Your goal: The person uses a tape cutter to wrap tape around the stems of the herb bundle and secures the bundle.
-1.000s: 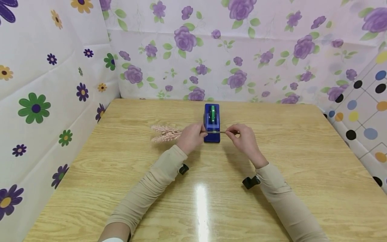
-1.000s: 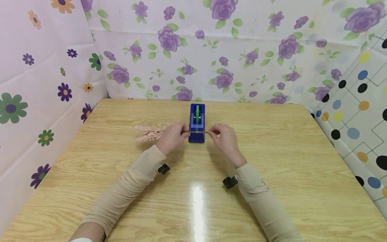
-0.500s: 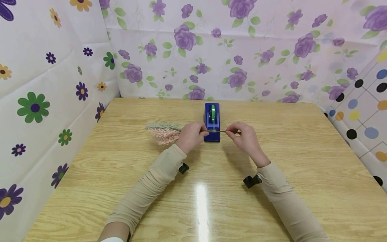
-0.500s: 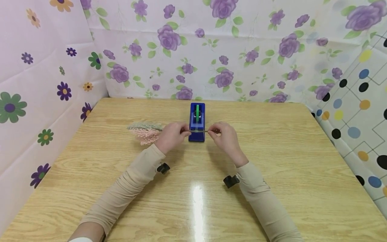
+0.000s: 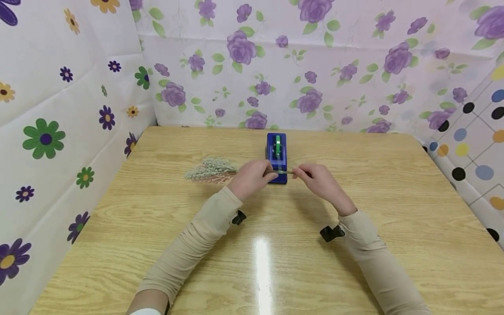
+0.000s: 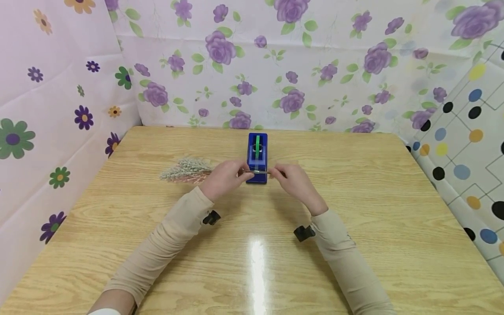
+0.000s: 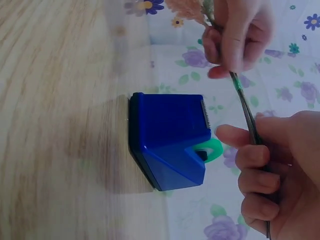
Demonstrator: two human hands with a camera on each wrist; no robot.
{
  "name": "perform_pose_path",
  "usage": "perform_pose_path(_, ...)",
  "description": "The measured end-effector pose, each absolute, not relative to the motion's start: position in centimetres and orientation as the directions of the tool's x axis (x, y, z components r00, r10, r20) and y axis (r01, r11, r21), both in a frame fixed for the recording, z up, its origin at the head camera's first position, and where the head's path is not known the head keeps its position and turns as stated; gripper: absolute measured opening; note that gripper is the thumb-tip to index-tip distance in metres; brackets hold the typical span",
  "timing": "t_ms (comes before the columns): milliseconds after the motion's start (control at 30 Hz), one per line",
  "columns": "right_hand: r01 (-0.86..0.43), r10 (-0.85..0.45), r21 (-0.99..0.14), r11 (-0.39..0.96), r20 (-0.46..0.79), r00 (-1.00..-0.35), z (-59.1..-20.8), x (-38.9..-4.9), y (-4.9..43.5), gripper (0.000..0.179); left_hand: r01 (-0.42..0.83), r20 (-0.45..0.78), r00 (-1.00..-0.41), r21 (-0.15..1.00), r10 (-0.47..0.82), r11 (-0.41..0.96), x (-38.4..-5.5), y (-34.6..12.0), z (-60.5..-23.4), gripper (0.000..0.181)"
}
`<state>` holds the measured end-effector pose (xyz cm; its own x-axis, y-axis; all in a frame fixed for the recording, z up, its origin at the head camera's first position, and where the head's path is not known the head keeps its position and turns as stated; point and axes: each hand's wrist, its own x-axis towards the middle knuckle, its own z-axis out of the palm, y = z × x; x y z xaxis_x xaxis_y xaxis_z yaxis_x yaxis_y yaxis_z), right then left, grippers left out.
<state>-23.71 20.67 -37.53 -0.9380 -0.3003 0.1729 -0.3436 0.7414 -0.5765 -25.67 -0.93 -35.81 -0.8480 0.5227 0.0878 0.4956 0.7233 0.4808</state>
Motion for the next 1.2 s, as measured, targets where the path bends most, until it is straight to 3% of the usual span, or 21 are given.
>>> perform_pose_path(100,-0.364,-0.303,-0.552,0.75,0.203,-0.931,-37.8,-23.9,20.7,0.032,0.507,0.103,-0.846,0.46,0.524,0.729,-25.6,-0.9,-35.6,0.025)
perform_pose_path(733,-0.369,-0.212,-0.551,0.748,0.328,-0.921,-38.3,-23.6,20.0,0.01,0.447,0.129,-0.888,0.463,0.441,0.765,-25.9,-0.7,-36.6,0.011)
perform_pose_path(967,-0.349,-0.244,-0.553,0.756,0.257,-0.935,-38.1,-23.6,20.0,0.019,0.464,0.11,-0.872,0.495,0.477,0.735,-26.1,-1.0,-36.4,0.013)
perform_pose_path(1200,-0.327,-0.23,-0.53,0.783,0.242,-0.943,-38.3,-23.8,20.2,0.03,0.499,0.101,-0.856,0.412,0.506,0.762,-26.3,-1.3,-36.0,0.03)
